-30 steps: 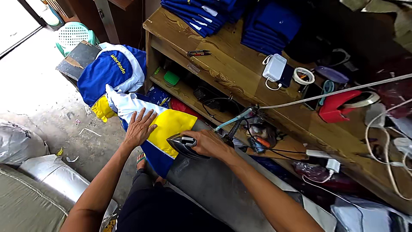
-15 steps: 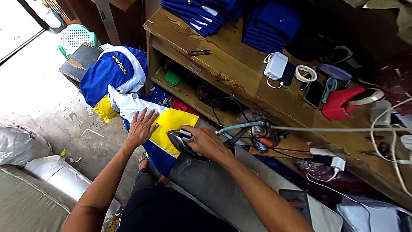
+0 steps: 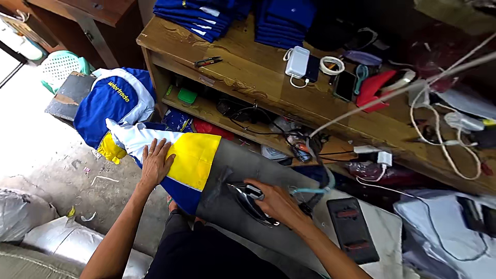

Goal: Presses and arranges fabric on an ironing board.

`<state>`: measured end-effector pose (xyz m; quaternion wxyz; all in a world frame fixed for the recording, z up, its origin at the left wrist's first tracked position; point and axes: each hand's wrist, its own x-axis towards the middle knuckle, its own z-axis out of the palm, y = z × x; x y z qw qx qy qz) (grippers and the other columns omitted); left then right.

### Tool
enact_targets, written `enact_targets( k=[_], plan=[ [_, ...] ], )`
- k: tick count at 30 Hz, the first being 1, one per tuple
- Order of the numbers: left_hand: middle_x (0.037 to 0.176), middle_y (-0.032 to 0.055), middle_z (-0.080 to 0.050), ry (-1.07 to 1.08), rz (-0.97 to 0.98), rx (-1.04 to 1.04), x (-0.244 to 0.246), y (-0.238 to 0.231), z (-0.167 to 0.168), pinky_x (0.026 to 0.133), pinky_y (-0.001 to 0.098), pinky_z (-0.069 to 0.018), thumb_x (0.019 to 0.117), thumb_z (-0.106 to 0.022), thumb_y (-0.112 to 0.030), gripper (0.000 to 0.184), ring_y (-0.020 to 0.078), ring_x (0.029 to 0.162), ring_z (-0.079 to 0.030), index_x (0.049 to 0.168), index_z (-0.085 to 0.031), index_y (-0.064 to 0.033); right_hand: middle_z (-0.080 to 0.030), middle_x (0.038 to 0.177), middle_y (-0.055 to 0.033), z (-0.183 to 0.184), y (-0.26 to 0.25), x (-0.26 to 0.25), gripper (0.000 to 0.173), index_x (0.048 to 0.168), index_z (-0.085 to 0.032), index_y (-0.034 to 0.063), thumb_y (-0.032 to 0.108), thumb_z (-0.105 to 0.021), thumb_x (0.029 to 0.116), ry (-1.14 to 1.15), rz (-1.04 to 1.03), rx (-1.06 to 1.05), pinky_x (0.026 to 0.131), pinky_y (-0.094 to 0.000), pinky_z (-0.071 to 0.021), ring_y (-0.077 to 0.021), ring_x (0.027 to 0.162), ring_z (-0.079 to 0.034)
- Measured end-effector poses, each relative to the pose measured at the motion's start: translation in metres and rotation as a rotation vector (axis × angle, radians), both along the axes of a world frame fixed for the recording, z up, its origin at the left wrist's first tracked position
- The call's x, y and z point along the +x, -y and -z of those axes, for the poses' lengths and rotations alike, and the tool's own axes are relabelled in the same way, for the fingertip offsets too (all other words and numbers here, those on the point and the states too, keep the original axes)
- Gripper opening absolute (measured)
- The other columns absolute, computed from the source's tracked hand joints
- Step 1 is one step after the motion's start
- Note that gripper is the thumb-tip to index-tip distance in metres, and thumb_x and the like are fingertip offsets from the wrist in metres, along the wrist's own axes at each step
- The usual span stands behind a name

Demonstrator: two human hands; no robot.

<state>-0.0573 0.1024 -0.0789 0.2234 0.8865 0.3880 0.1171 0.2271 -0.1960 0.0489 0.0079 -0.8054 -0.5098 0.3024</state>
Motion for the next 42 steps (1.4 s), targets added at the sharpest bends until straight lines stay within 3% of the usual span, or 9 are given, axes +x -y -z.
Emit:
enact_targets(
  k=[5,12,15,21,25,29,34,37,42],
  plan=[
    [0.123,0.0165,-0.068,0.152,0.062,-0.022,0.028,0.05,-0.035,0.104,0.0534,-0.0479,0.0975,-0.059,-0.021,0.028,0.0377,0.123,-0.059,0.117,-0.073,-0.0059,-0.074,0.107,-0.0226,0.021,0.078,0.053,0.048,0.137,-0.065,0.0204,0.021,-0.071,0.0891,0.106,0.349,0.122,0.079,-0.0699,-0.0525,-0.0468,0.095,-0.071],
    [0.11,0.0155,-0.07,-0.082,0.316,-0.017,0.06,0.096,-0.045,0.092,0.0532,-0.0528,0.0862,-0.078,-0.038,0.038,0.0373,0.11,-0.065,0.111,-0.073,-0.0098,-0.07,0.109,-0.0299,0.03,0.133,0.105,0.076,0.147,-0.054,0.0185,0.049,-0.08,0.0829,0.164,0.525,0.214,0.079,-0.0742,-0.0495,-0.0533,0.095,-0.068],
    [0.109,0.0146,-0.072,-0.144,0.311,-0.015,0.065,0.091,-0.054,0.093,0.0519,-0.0524,0.0937,-0.071,-0.034,0.03,0.0351,0.108,-0.067,0.109,-0.075,-0.0088,-0.063,0.123,-0.0302,0.028,0.122,0.098,0.09,0.151,-0.049,0.0127,0.068,-0.067,0.082,0.37,0.408,0.463,0.09,-0.071,-0.0466,-0.053,0.11,-0.061],
    [0.113,0.0142,-0.072,-0.302,0.415,0.17,0.074,0.093,-0.064,0.092,0.0534,-0.0503,0.0906,-0.068,-0.035,0.033,0.0352,0.109,-0.067,0.112,-0.075,-0.0102,-0.069,0.122,-0.0125,0.038,0.025,0.023,0.044,0.134,-0.063,0.0068,0.035,-0.062,0.1004,-0.276,0.34,0.556,0.094,-0.0402,-0.058,-0.0214,0.109,-0.069],
    [0.101,0.015,-0.074,-0.22,0.429,0.217,0.074,0.089,-0.061,0.088,0.0522,-0.0546,0.0939,-0.061,-0.017,0.02,0.035,0.099,-0.071,0.1,-0.077,-0.0055,-0.071,0.116,-0.0128,0.058,-0.029,-0.024,0.041,0.133,-0.062,0.0043,0.025,-0.066,0.0985,-0.76,0.285,0.408,0.09,-0.0359,-0.0591,-0.0175,0.1,-0.072],
    [0.106,0.0154,-0.074,-0.139,0.261,-0.258,0.079,0.072,-0.085,0.092,0.0459,-0.0565,0.1015,-0.053,-0.018,0.03,0.0266,0.098,-0.072,0.115,-0.073,-0.0003,-0.069,0.111,-0.0188,0.061,-0.068,-0.05,0.042,0.136,-0.054,-0.0018,0.02,-0.065,0.1018,-1.125,0.519,0.168,0.075,-0.0394,-0.0643,-0.0243,0.084,-0.075],
    [0.091,0.0059,-0.073,0.066,0.252,-0.437,0.074,0.059,-0.097,0.078,0.0274,-0.0561,0.1007,-0.056,-0.021,0.026,0.0089,0.08,-0.067,0.108,-0.073,-0.0025,-0.071,0.087,-0.0114,0.069,-0.103,-0.07,0.048,0.128,-0.055,-0.0013,0.027,-0.075,0.0947,-1.055,0.538,0.11,0.056,-0.0294,-0.0569,-0.0155,0.061,-0.067],
    [0.1,0.0107,-0.073,0.068,0.338,-0.323,0.064,0.058,-0.096,0.088,0.0324,-0.0558,0.1003,-0.056,-0.019,0.026,0.0161,0.093,-0.069,0.109,-0.074,-0.002,-0.068,0.076,-0.005,0.077,-0.111,-0.078,0.026,0.109,-0.065,0.0001,0.021,-0.073,0.0953,-1.009,0.487,0.172,0.051,-0.0248,-0.0499,-0.0089,0.054,-0.06],
    [0.094,0.0108,-0.072,-0.038,0.213,-0.469,0.044,0.062,-0.087,0.083,0.0349,-0.0579,0.0967,-0.062,-0.019,0.024,0.016,0.085,-0.07,0.108,-0.069,0.0002,-0.067,0.08,-0.0025,0.08,-0.107,-0.079,0.015,0.106,-0.063,0.0003,0.009,-0.069,0.0957,-1.155,0.506,0.257,0.055,-0.0231,-0.0517,-0.0072,0.058,-0.061]
  ],
)
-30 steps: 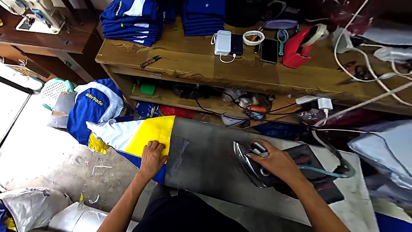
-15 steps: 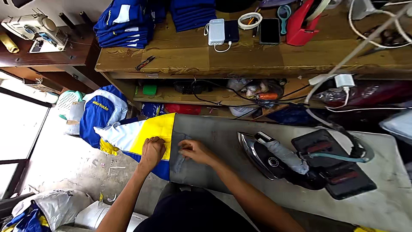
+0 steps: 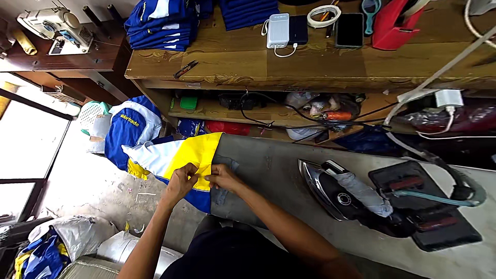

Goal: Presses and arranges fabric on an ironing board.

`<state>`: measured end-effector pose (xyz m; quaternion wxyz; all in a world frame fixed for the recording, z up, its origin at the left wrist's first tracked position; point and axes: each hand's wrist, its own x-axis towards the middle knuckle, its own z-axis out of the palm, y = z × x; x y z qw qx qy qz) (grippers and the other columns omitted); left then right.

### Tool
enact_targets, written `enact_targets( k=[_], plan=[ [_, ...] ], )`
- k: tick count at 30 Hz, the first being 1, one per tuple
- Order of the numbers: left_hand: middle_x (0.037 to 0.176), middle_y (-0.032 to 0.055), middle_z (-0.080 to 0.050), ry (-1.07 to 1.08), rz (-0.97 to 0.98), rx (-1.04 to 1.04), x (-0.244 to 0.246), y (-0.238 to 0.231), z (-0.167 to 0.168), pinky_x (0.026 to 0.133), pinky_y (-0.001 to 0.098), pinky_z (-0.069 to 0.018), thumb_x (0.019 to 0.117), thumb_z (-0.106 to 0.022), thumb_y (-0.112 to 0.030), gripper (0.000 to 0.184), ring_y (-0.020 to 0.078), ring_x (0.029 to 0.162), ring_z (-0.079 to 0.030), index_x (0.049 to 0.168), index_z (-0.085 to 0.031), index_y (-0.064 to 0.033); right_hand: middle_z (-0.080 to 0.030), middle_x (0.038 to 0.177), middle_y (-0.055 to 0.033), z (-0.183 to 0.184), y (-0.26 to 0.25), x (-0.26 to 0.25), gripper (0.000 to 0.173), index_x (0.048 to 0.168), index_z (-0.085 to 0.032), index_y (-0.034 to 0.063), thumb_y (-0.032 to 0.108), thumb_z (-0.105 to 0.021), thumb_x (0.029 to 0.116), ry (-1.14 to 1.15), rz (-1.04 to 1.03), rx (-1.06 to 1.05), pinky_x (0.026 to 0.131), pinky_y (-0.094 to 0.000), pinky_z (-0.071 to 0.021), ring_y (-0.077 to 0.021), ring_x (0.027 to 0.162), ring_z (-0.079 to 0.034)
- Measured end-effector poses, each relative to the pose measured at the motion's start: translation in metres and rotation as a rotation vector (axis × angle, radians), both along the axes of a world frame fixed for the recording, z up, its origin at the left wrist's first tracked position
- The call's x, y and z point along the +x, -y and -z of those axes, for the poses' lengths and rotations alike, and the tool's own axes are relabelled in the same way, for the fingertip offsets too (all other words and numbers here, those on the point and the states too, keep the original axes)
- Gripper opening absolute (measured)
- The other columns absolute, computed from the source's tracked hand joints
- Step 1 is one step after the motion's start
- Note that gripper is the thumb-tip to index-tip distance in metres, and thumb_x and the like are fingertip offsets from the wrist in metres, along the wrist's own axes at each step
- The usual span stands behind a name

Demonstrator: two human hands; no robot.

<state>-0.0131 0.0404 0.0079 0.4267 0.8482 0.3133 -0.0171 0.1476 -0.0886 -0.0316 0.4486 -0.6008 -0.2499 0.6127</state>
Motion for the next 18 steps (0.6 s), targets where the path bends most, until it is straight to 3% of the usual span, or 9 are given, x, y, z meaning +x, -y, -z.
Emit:
enact_targets(
  k=[4,8,14,18],
  plan=[
    [0.097,0.0109,-0.069,0.049,-0.066,-0.175,-0.003,0.004,0.008,0.081,0.0278,-0.0565,0.0968,-0.065,-0.016,0.021,0.0117,0.084,-0.066,0.106,-0.069,0.0028,-0.067,0.078,-0.0027,0.0,-0.001,-0.004,0.014,0.103,-0.06,0.0009,0.006,-0.07,0.0937,-0.014,0.056,0.006,0.055,-0.0236,-0.0528,-0.008,0.058,-0.062],
    [0.096,0.0068,-0.069,0.097,-0.102,-0.274,-0.006,0.002,0.01,0.078,0.0224,-0.0555,0.0978,-0.065,-0.014,0.018,0.006,0.082,-0.065,0.106,-0.07,0.0015,-0.068,0.08,-0.0042,0.0,-0.001,-0.009,0.019,0.108,-0.058,-0.0005,0.003,-0.069,0.093,-0.082,0.124,0.027,0.056,-0.0247,-0.0541,-0.0094,0.06,-0.063],
    [0.095,0.006,-0.072,0.192,-0.145,-0.288,-0.008,0.007,0.012,0.081,0.0231,-0.057,0.0976,-0.065,-0.013,0.016,0.0056,0.084,-0.068,0.104,-0.071,0.0011,-0.069,0.084,-0.0052,-0.001,-0.004,-0.009,0.02,0.11,-0.061,-0.0013,0.003,-0.069,0.0924,-0.032,0.135,0.039,0.056,-0.0249,-0.0548,-0.0094,0.06,-0.063],
    [0.095,0.0026,-0.073,0.271,-0.136,-0.279,-0.014,0.003,0.017,0.082,0.0233,-0.0541,0.1018,-0.057,-0.016,0.023,0.0027,0.087,-0.066,0.099,-0.075,-0.0016,-0.07,0.085,-0.0042,0.0,-0.003,-0.007,0.019,0.107,-0.066,0.0005,0.006,-0.072,0.0909,-0.037,0.14,0.056,0.057,-0.0254,-0.056,-0.0095,0.062,-0.065]
  ],
)
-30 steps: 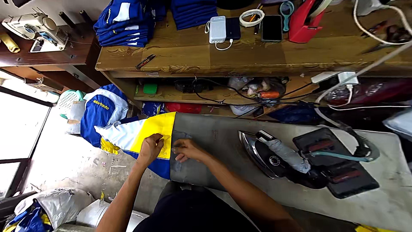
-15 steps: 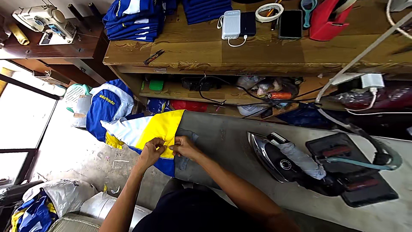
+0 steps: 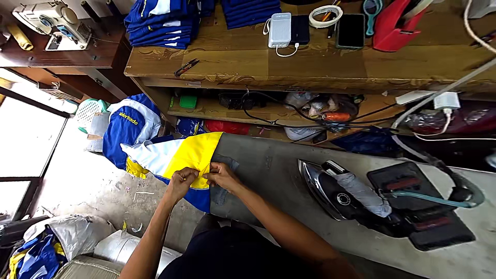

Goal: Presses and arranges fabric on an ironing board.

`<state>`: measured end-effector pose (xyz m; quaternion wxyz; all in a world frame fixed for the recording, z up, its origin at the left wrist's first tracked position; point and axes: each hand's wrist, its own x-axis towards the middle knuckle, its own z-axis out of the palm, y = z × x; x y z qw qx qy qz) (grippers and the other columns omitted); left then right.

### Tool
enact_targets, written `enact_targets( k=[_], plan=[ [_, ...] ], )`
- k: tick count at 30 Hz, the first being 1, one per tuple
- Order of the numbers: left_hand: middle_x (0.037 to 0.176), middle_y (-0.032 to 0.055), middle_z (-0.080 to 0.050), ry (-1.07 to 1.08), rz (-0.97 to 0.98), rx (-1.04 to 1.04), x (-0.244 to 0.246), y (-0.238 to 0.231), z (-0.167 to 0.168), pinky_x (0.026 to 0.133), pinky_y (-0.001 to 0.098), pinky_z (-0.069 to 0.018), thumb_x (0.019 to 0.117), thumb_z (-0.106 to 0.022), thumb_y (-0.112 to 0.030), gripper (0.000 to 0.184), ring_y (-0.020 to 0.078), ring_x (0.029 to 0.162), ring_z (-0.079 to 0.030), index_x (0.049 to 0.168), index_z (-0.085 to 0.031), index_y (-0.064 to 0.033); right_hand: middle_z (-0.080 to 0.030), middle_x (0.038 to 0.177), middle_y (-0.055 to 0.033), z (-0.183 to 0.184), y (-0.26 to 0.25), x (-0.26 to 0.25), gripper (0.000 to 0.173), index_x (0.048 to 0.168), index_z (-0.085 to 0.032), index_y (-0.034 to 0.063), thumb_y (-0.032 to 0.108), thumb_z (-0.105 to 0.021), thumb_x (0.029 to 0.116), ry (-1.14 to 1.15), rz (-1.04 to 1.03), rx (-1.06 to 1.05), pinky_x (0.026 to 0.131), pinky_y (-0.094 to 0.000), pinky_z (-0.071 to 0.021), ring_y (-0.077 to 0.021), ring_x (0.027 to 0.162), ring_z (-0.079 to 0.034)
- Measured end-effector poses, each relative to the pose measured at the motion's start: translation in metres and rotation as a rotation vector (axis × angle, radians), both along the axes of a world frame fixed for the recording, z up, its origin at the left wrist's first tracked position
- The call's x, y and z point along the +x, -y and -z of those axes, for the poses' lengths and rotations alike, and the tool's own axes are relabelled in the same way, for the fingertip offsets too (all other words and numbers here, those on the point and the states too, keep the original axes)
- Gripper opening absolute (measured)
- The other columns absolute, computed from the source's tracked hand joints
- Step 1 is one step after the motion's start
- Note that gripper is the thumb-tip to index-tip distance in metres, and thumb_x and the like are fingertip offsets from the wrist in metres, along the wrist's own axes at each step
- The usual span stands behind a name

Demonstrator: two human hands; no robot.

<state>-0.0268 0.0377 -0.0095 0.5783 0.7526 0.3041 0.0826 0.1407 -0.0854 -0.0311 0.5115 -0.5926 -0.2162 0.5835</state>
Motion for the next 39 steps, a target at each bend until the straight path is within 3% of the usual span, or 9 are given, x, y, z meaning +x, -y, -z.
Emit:
enact_targets(
  k=[4,7,9,11,16,20,25,34,39],
  plan=[
    [0.092,0.0046,-0.073,-0.016,-0.071,0.039,0.004,0.012,0.003,0.081,0.0258,-0.0577,0.0931,-0.07,-0.013,0.013,0.0079,0.084,-0.069,0.098,-0.074,-0.0018,-0.07,0.079,-0.0047,0.0,-0.001,-0.004,0.013,0.1,-0.065,-0.0013,-0.001,-0.07,0.0882,-0.017,0.044,0.0,0.058,-0.0269,-0.0583,-0.0109,0.06,-0.066],
    [0.095,0.0067,-0.074,-0.061,-0.094,0.303,0.006,0.028,0.007,0.088,0.0306,-0.0582,0.0895,-0.073,-0.017,0.016,0.0124,0.091,-0.071,0.097,-0.074,-0.0033,-0.07,0.076,-0.0064,-0.002,0.001,-0.002,0.003,0.093,-0.064,-0.0025,-0.003,-0.064,0.0905,-0.085,0.066,-0.005,0.063,-0.0308,-0.0622,-0.0143,0.062,-0.07],
    [0.096,0.0084,-0.075,-0.077,-0.099,0.443,0.006,0.033,0.008,0.092,0.0359,-0.057,0.09,-0.072,-0.017,0.015,0.0173,0.096,-0.071,0.096,-0.075,-0.0037,-0.069,0.076,-0.0058,-0.003,0.002,0.002,0.005,0.088,-0.06,0.0017,0.002,-0.061,0.093,-0.169,0.047,0.011,0.069,-0.0337,-0.0629,-0.0164,0.067,-0.071],
    [0.098,0.0095,-0.074,-0.055,-0.091,0.487,0.005,0.035,0.008,0.094,0.0403,-0.0553,0.0908,-0.071,-0.016,0.014,0.0206,0.099,-0.07,0.096,-0.075,-0.0036,-0.071,0.081,-0.0062,-0.004,0.003,0.003,0.005,0.094,-0.062,0.0004,0.002,-0.067,0.0939,-0.205,0.047,0.025,0.071,-0.0327,-0.0628,-0.0159,0.07,-0.072],
    [0.101,0.01,-0.074,0.078,-0.125,0.385,0.001,0.034,0.012,0.095,0.0293,-0.0568,0.0893,-0.075,-0.01,0.012,0.0141,0.099,-0.071,0.099,-0.076,-0.0025,-0.072,0.088,-0.0082,0.002,0.001,-0.001,0.018,0.108,-0.062,-0.0036,-0.007,-0.067,0.0909,-0.24,0.125,0.061,0.067,-0.0298,-0.0619,-0.0149,0.07,-0.07],
    [0.102,0.0091,-0.073,0.105,-0.162,0.336,0.0,0.037,0.013,0.094,0.0281,-0.0564,0.0883,-0.075,-0.007,0.011,0.0129,0.099,-0.07,0.099,-0.075,-0.0024,-0.072,0.09,-0.0085,0.004,0.0,-0.004,0.028,0.113,-0.059,-0.003,-0.01,-0.068,0.0873,-0.257,0.166,0.101,0.066,-0.03,-0.0609,-0.015,0.071,-0.07],
    [0.097,0.0093,-0.073,0.094,-0.22,0.217,0.0,0.038,0.014,0.089,0.0281,-0.0586,0.0866,-0.075,-0.003,0.013,0.0122,0.091,-0.071,0.098,-0.071,0.0007,-0.071,0.085,-0.0069,0.006,-0.002,-0.012,0.029,0.108,-0.058,-0.0015,-0.01,-0.069,0.0821,-0.19,0.224,0.165,0.064,-0.0281,-0.0576,-0.0128,0.069,-0.067],
    [0.085,0.0053,-0.072,-0.053,-0.212,0.118,0.003,0.03,0.01,0.078,0.0261,-0.0583,0.0855,-0.078,-0.007,0.015,0.0091,0.079,-0.069,0.095,-0.069,-0.0006,-0.071,0.087,-0.0051,0.012,-0.004,-0.01,0.028,0.107,-0.056,0.0008,-0.009,-0.065,0.0826,-0.172,0.171,0.282,0.066,-0.0277,-0.0559,-0.0114,0.072,-0.066],
    [0.085,0.0065,-0.072,-0.066,-0.161,0.183,0.008,0.027,0.012,0.079,0.0261,-0.058,0.0855,-0.075,-0.005,0.012,0.0097,0.079,-0.069,0.094,-0.069,0.0008,-0.07,0.09,-0.0052,0.016,-0.006,-0.008,0.033,0.112,-0.055,0.0004,-0.009,-0.064,0.0821,-0.207,0.155,0.284,0.068,-0.0277,-0.0559,-0.0114,0.075,-0.066]
  ],
)
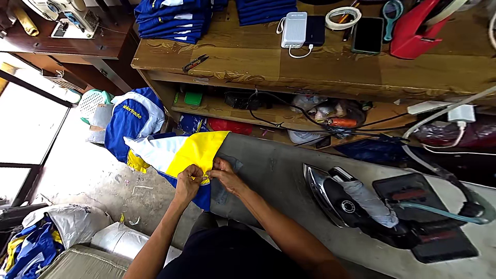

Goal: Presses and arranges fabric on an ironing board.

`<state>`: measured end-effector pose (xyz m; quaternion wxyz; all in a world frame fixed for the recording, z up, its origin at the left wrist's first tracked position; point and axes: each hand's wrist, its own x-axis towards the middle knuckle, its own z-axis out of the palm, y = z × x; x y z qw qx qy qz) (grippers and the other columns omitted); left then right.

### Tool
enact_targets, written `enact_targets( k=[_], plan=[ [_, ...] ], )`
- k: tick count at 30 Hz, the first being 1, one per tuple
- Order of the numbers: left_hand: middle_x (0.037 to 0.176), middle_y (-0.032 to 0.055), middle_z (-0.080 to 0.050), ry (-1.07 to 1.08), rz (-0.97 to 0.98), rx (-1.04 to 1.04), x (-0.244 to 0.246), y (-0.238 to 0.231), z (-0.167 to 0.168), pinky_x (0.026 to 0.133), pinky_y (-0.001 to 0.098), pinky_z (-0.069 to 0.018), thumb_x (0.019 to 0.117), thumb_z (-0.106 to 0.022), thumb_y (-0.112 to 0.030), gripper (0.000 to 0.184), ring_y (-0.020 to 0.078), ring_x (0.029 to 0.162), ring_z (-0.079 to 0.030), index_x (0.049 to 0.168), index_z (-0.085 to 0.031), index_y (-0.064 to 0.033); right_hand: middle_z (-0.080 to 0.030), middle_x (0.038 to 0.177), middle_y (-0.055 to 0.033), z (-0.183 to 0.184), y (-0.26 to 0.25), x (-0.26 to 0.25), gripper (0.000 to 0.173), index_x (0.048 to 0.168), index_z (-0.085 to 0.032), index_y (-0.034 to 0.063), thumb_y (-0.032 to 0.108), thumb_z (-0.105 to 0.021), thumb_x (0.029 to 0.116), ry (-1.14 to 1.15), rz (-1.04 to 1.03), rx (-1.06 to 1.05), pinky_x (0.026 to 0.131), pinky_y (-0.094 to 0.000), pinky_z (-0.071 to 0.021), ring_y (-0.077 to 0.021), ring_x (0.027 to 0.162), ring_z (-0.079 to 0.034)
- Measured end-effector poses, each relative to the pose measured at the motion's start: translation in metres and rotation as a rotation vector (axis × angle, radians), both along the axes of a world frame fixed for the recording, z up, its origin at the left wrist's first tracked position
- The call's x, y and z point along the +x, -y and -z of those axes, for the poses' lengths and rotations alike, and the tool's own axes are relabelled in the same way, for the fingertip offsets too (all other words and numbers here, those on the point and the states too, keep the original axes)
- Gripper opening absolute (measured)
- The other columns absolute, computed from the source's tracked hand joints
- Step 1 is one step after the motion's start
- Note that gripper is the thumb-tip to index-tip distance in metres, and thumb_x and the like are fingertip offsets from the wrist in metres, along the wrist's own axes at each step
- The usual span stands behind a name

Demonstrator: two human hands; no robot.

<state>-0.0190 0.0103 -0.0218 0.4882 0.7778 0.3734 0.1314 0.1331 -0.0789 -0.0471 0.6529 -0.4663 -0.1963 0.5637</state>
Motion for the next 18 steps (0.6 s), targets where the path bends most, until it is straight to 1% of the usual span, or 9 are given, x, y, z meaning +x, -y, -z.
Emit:
enact_targets(
  k=[2,4,6,9,11,13,16,18],
  plan=[
    [0.087,0.0082,-0.072,-0.011,0.01,0.055,0.001,0.002,0.002,0.08,0.0279,-0.0582,0.0859,-0.074,-0.004,0.011,0.0117,0.081,-0.07,0.094,-0.069,0.0014,-0.07,0.094,-0.0062,0.002,0.0,0.001,0.034,0.115,-0.055,-0.0002,-0.009,-0.063,0.0828,-0.004,-0.008,-0.004,0.069,-0.0278,-0.056,-0.0116,0.076,-0.066],
    [0.087,0.0091,-0.072,-0.021,0.012,0.081,0.003,0.003,0.001,0.081,0.029,-0.0585,0.0862,-0.073,-0.004,0.01,0.013,0.082,-0.07,0.094,-0.069,0.0013,-0.071,0.093,-0.0062,0.003,-0.001,0.002,0.034,0.115,-0.055,-0.0002,-0.009,-0.063,0.0827,0.004,-0.006,-0.012,0.067,-0.0273,-0.0555,-0.0115,0.075,-0.066],
    [0.091,0.0101,-0.073,-0.056,0.028,0.056,0.002,0.002,-0.006,0.084,0.0296,-0.0582,0.0884,-0.072,-0.006,0.012,0.0135,0.086,-0.071,0.098,-0.069,0.0018,-0.071,0.091,-0.0057,0.001,-0.002,0.003,0.034,0.115,-0.054,-0.0001,-0.008,-0.064,0.0835,0.033,-0.007,-0.027,0.065,-0.0268,-0.0558,-0.0111,0.073,-0.066],
    [0.098,0.0107,-0.075,-0.035,0.055,-0.016,-0.003,-0.005,-0.012,0.089,0.0278,-0.059,0.0921,-0.072,-0.009,0.017,0.0118,0.091,-0.073,0.104,-0.072,0.0021,-0.071,0.092,-0.0062,0.001,-0.003,0.003,0.034,0.117,-0.053,-0.0008,-0.008,-0.064,0.0855,0.071,0.009,-0.035,0.065,-0.0269,-0.0567,-0.0114,0.073,-0.067],
    [0.095,0.0094,-0.075,-0.021,0.041,-0.01,-0.004,-0.004,-0.01,0.086,0.0266,-0.0586,0.0929,-0.07,-0.009,0.015,0.0102,0.088,-0.072,0.103,-0.072,0.0015,-0.071,0.093,-0.0059,0.0,-0.003,0.001,0.034,0.117,-0.052,-0.0004,-0.006,-0.064,0.0854,0.109,0.01,-0.044,0.067,-0.0272,-0.0571,-0.0114,0.076,-0.068],
    [0.093,0.0092,-0.074,-0.012,0.018,0.032,-0.002,0.001,-0.009,0.084,0.027,-0.0586,0.0929,-0.068,-0.008,0.014,0.0107,0.086,-0.071,0.103,-0.07,0.0019,-0.071,0.092,-0.005,-0.002,-0.003,-0.001,0.033,0.115,-0.054,0.0,-0.006,-0.064,0.0849,0.119,0.02,-0.045,0.067,-0.0267,-0.0562,-0.0106,0.075,-0.067],
    [0.094,0.0118,-0.072,-0.011,0.017,0.144,0.0,0.012,-0.006,0.085,0.0305,-0.0593,0.0938,-0.063,-0.003,0.013,0.0154,0.087,-0.071,0.104,-0.066,0.0039,-0.069,0.088,-0.0051,-0.004,-0.002,-0.003,0.03,0.112,-0.054,0.0003,-0.008,-0.063,0.0847,0.061,0.027,-0.03,0.064,-0.0267,-0.0544,-0.0109,0.072,-0.065],
    [0.094,0.0139,-0.071,-0.01,0.016,0.197,-0.001,0.016,-0.003,0.085,0.0334,-0.0592,0.0939,-0.062,-0.001,0.011,0.0192,0.087,-0.071,0.103,-0.066,0.005,-0.069,0.089,-0.0053,-0.005,-0.003,-0.004,0.032,0.113,-0.054,0.0004,-0.008,-0.062,0.0834,0.045,0.021,-0.019,0.066,-0.0271,-0.0542,-0.0112,0.074,-0.065]
  ],
)
